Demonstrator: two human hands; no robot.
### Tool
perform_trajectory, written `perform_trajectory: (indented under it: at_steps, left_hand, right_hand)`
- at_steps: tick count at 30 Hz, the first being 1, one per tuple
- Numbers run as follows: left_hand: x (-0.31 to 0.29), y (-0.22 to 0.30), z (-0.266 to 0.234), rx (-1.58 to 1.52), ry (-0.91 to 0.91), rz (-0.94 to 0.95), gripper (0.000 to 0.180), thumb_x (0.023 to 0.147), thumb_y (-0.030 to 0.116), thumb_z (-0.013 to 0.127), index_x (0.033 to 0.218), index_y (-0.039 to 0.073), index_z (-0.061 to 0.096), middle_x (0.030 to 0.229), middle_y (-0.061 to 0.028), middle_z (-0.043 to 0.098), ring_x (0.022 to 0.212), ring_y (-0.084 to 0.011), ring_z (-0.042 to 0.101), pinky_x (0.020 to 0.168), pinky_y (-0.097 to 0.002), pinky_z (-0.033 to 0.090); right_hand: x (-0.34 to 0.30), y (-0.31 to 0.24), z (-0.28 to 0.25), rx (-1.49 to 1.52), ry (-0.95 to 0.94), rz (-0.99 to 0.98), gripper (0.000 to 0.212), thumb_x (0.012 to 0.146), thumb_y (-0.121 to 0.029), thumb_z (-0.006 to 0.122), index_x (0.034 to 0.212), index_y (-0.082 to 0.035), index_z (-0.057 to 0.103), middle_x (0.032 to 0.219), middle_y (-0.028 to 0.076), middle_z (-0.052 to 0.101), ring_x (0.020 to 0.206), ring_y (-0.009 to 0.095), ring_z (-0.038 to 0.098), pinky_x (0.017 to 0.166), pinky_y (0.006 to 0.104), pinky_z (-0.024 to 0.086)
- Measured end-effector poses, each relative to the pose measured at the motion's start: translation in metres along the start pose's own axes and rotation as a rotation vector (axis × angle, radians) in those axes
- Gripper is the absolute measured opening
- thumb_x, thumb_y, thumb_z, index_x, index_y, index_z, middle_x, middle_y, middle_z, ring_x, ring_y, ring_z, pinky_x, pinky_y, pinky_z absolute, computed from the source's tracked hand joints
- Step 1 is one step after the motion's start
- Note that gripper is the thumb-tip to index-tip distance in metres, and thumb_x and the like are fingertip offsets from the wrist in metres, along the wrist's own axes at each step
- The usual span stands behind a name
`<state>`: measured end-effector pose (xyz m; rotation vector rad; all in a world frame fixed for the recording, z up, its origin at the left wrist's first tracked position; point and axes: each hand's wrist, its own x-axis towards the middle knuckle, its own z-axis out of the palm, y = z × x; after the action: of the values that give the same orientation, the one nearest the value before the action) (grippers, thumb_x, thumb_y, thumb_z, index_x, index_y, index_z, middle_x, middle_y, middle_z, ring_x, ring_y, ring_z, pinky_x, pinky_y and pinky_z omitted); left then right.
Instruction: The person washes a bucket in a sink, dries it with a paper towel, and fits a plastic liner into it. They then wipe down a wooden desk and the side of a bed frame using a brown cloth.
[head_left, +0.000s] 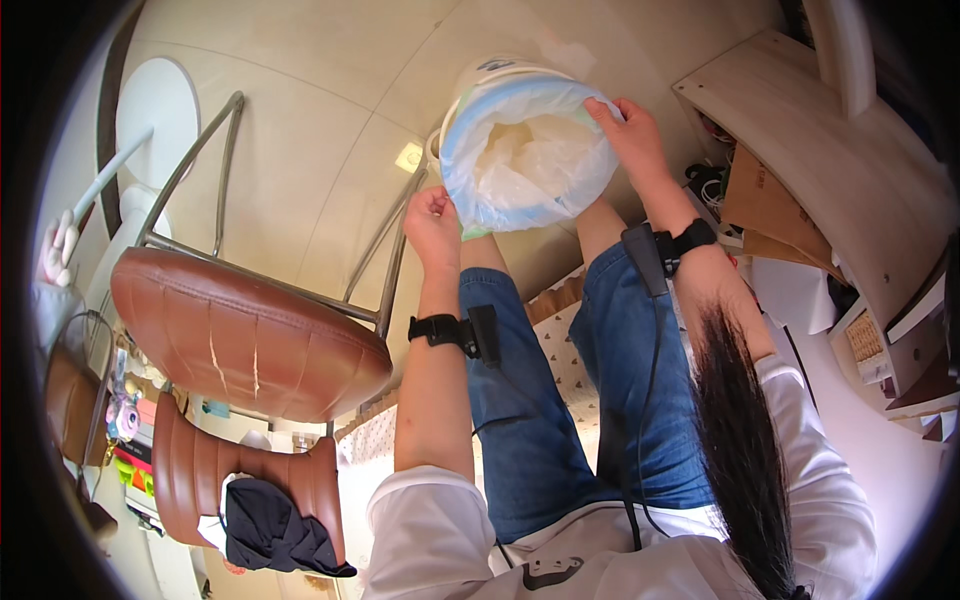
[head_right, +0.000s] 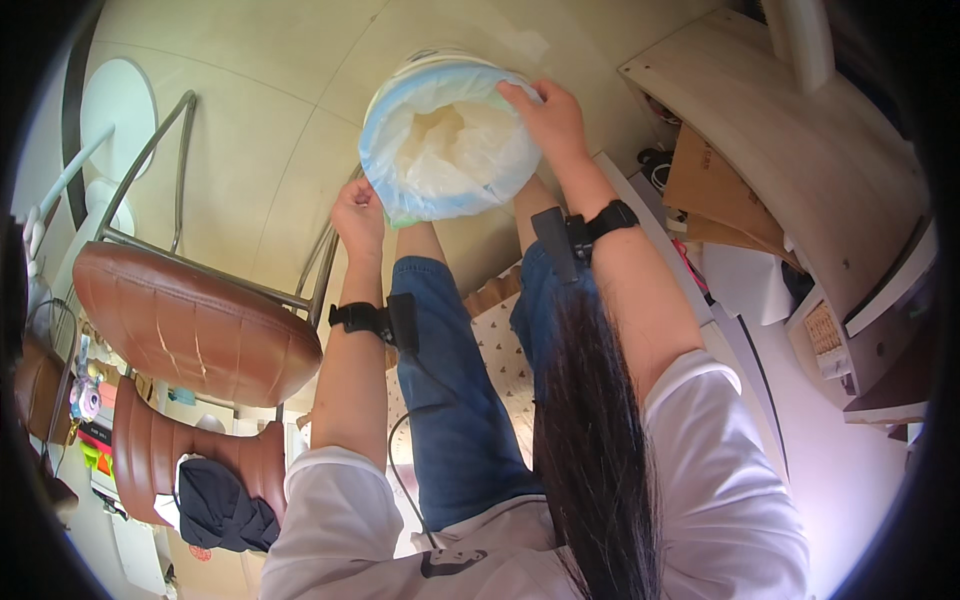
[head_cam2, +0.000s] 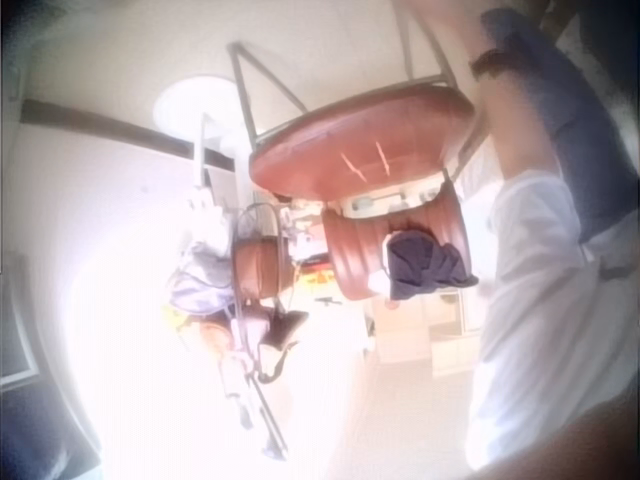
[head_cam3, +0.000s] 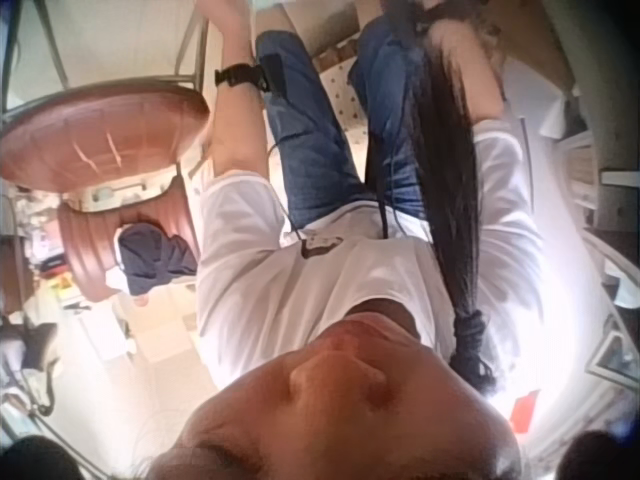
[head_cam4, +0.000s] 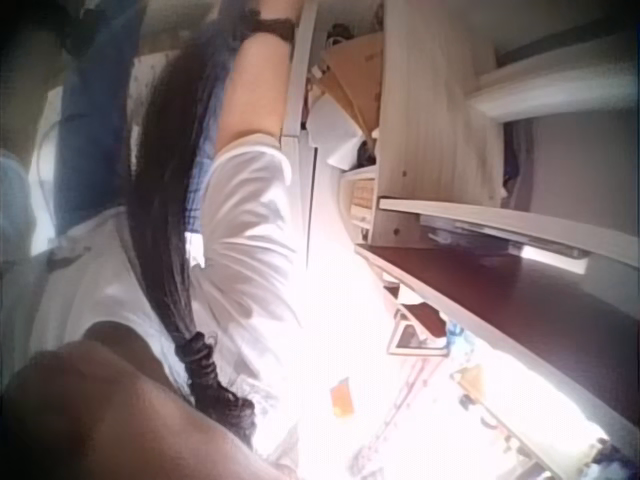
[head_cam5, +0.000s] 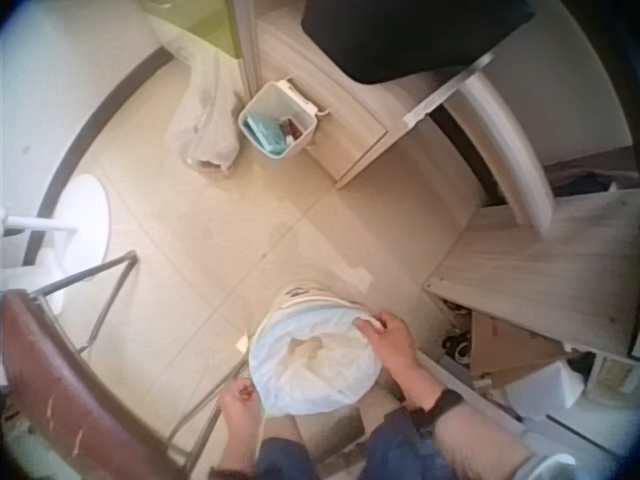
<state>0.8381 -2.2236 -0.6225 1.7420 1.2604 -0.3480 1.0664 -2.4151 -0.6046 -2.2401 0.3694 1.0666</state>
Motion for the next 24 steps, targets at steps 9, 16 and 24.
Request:
perform_trajectory:
  at_steps: [9,16,24]
  left_hand:
    - [-0.049,0.001,0.004,-0.157,-0.081,0.147,0.044,0.079,0.001,0.072,0.120,0.003,0.056,0.098,-0.0051,0.061,0.092,-0.0155,0.060,0.073,-0.0272,0.050]
    - [-0.038,0.002,0.014,-0.315,-0.229,-0.131,0.045,0.077,-0.002,0.074,0.116,0.002,0.052,0.104,-0.0064,0.061,0.094,-0.0167,0.060,0.077,-0.0287,0.051]
    - [-0.047,-0.005,0.009,-0.559,-0.443,-0.127,0.054,0.076,-0.012,0.069,0.124,0.001,0.050,0.116,-0.0075,0.062,0.107,-0.0182,0.060,0.094,-0.0323,0.048]
  right_hand:
    - [-0.028,0.019,0.015,0.203,0.170,0.022,0.049,0.088,-0.044,0.066,0.101,0.003,0.064,0.089,0.015,0.068,0.081,0.021,0.064,0.075,0.0341,0.049]
    - [-0.013,0.041,0.019,-0.114,0.160,-0.114,0.046,0.096,-0.041,0.054,0.112,0.002,0.061,0.103,0.025,0.067,0.098,0.041,0.063,0.085,0.0417,0.048]
    - [-0.013,0.046,0.022,-0.079,0.148,0.042,0.048,0.097,-0.042,0.049,0.109,0.003,0.061,0.103,0.027,0.064,0.098,0.043,0.060,0.085,0.0441,0.047]
